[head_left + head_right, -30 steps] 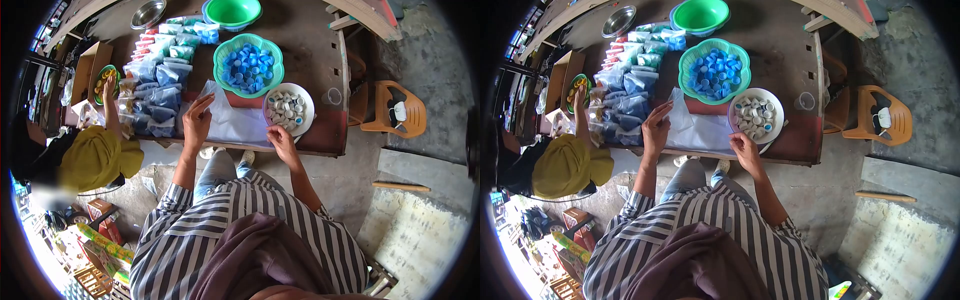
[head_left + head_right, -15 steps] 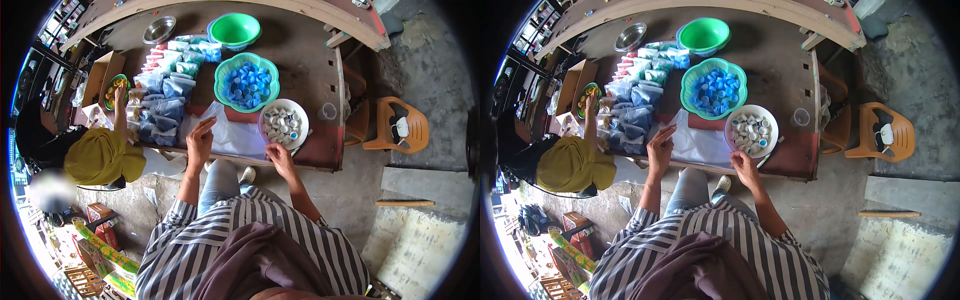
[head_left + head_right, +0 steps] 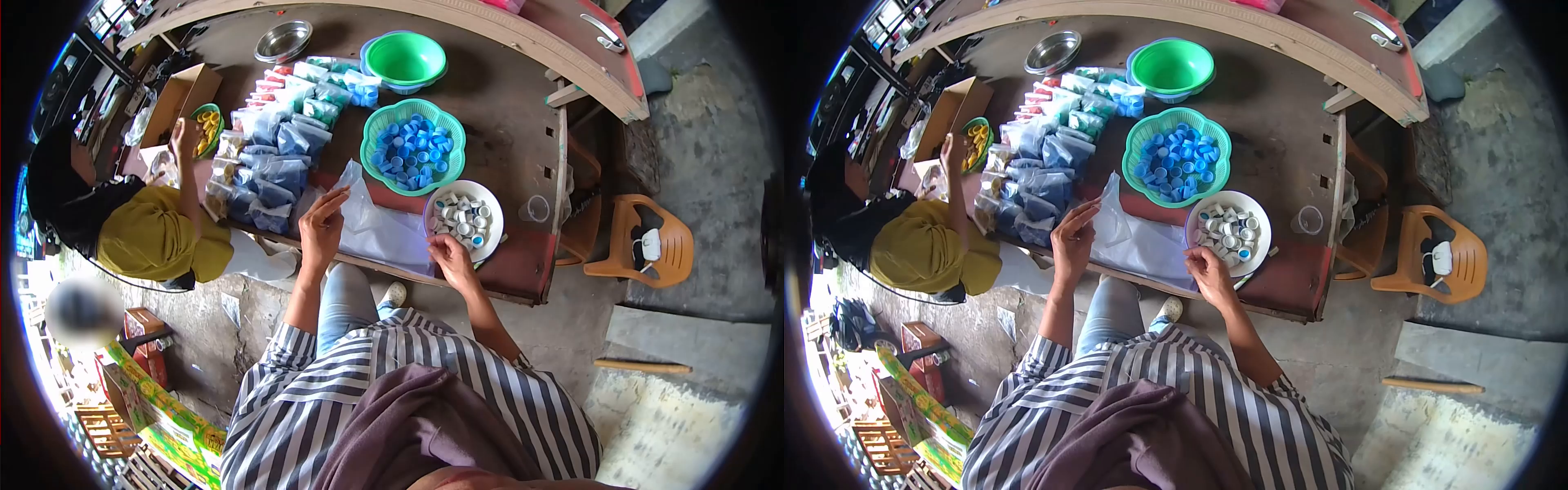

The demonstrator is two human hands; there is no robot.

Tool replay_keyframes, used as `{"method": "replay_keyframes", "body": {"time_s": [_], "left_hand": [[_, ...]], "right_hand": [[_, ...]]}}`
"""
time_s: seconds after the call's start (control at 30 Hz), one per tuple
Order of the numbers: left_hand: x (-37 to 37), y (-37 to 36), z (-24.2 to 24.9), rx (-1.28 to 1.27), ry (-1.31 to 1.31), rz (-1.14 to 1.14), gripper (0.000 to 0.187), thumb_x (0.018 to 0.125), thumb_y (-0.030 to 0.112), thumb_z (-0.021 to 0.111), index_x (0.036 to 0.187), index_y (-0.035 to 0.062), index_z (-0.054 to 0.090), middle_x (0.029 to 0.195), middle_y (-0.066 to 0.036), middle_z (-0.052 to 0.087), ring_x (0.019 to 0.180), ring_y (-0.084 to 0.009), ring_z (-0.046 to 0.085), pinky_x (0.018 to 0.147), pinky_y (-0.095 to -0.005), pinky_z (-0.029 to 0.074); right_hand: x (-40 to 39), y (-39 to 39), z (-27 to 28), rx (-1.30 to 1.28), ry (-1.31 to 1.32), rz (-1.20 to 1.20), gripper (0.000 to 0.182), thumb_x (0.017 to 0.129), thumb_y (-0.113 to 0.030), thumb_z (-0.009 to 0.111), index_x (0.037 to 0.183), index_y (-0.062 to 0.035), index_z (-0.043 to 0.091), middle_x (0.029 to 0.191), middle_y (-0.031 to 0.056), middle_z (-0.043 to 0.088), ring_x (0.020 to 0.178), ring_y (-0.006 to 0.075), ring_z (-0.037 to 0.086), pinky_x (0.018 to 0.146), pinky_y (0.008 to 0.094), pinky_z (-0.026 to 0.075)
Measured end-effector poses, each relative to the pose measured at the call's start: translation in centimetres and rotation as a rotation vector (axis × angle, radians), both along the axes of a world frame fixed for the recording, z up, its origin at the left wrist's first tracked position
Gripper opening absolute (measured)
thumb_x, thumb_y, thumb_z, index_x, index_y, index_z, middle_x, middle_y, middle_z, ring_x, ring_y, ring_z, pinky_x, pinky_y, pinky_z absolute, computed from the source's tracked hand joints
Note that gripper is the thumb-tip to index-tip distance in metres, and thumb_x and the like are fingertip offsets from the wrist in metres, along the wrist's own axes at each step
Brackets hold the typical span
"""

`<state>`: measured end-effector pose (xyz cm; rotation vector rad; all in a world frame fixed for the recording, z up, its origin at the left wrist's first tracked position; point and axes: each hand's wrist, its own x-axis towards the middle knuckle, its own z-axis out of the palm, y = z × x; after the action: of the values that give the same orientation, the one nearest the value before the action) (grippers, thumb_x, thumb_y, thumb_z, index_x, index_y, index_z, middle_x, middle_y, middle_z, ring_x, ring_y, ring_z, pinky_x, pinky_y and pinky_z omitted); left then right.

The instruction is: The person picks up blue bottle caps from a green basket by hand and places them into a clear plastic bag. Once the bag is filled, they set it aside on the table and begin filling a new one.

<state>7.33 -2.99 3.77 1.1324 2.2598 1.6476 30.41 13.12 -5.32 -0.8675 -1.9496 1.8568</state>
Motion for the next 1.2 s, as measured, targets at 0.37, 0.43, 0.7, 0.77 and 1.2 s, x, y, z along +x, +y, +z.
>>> {"method": "replay_keyframes", "body": {"time_s": [0.37,0.43,0.7,0.77,1.2], "left_hand": [[0.8,0.1,0.8,-0.03,-0.043,0.003,0.036,0.079,-0.012,0.053,0.107,0.0017,0.07,0.114,-0.007,0.069,0.081,-0.012,0.064,0.067,-0.022,0.047],[0.8,1.3,1.1,-0.01,-0.041,-0.014,0.036,0.079,-0.012,0.054,0.107,0.0028,0.07,0.114,-0.007,0.069,0.08,-0.0125,0.064,0.066,-0.022,0.048],[1.2,4.2,1.7,0.032,0.063,-0.074,0.038,0.079,-0.013,0.054,0.108,0.0045,0.07,0.114,-0.01,0.069,0.085,-0.0154,0.068,0.066,-0.0229,0.05],[1.2,4.4,1.5,0.09,0.098,-0.069,0.038,0.079,-0.013,0.054,0.109,0.0043,0.07,0.114,-0.009,0.069,0.081,-0.0133,0.067,0.064,-0.0228,0.049],[-1.0,8.6,2.1,-0.012,0.07,-0.078,0.041,0.075,-0.008,0.056,0.111,0.0046,0.069,0.117,-0.006,0.068,0.055,-0.0091,0.05,0.054,-0.0239,0.043]], "right_hand": [[-2.1,0.0,1.7,0.077,0.028,0.082,0.016,0.09,-0.002,0.061,0.106,0.0024,0.06,0.083,0.0036,0.061,0.072,0.0094,0.057,0.066,0.0251,0.047],[-1.4,0.3,1.4,0.092,0.06,0.039,0.016,0.09,-0.003,0.061,0.106,0.0023,0.06,0.082,0.0035,0.061,0.071,0.0095,0.057,0.066,0.0251,0.047],[1.6,0.5,-1.8,0.009,0.09,-0.033,0.014,0.092,-0.003,0.061,0.105,-0.0003,0.061,0.084,0.0017,0.06,0.072,0.0078,0.056,0.067,0.0238,0.047],[1.8,0.3,-1.5,0.009,0.085,-0.025,0.013,0.092,-0.003,0.061,0.105,-0.0007,0.061,0.084,0.0013,0.059,0.071,0.0076,0.056,0.066,0.0236,0.047],[-6.5,6.3,-1.2,0.457,0.159,-0.052,0.01,0.09,-0.005,0.059,0.099,-0.0029,0.061,0.084,0.009,0.062,0.078,0.0223,0.061,0.071,0.0335,0.049]]}}
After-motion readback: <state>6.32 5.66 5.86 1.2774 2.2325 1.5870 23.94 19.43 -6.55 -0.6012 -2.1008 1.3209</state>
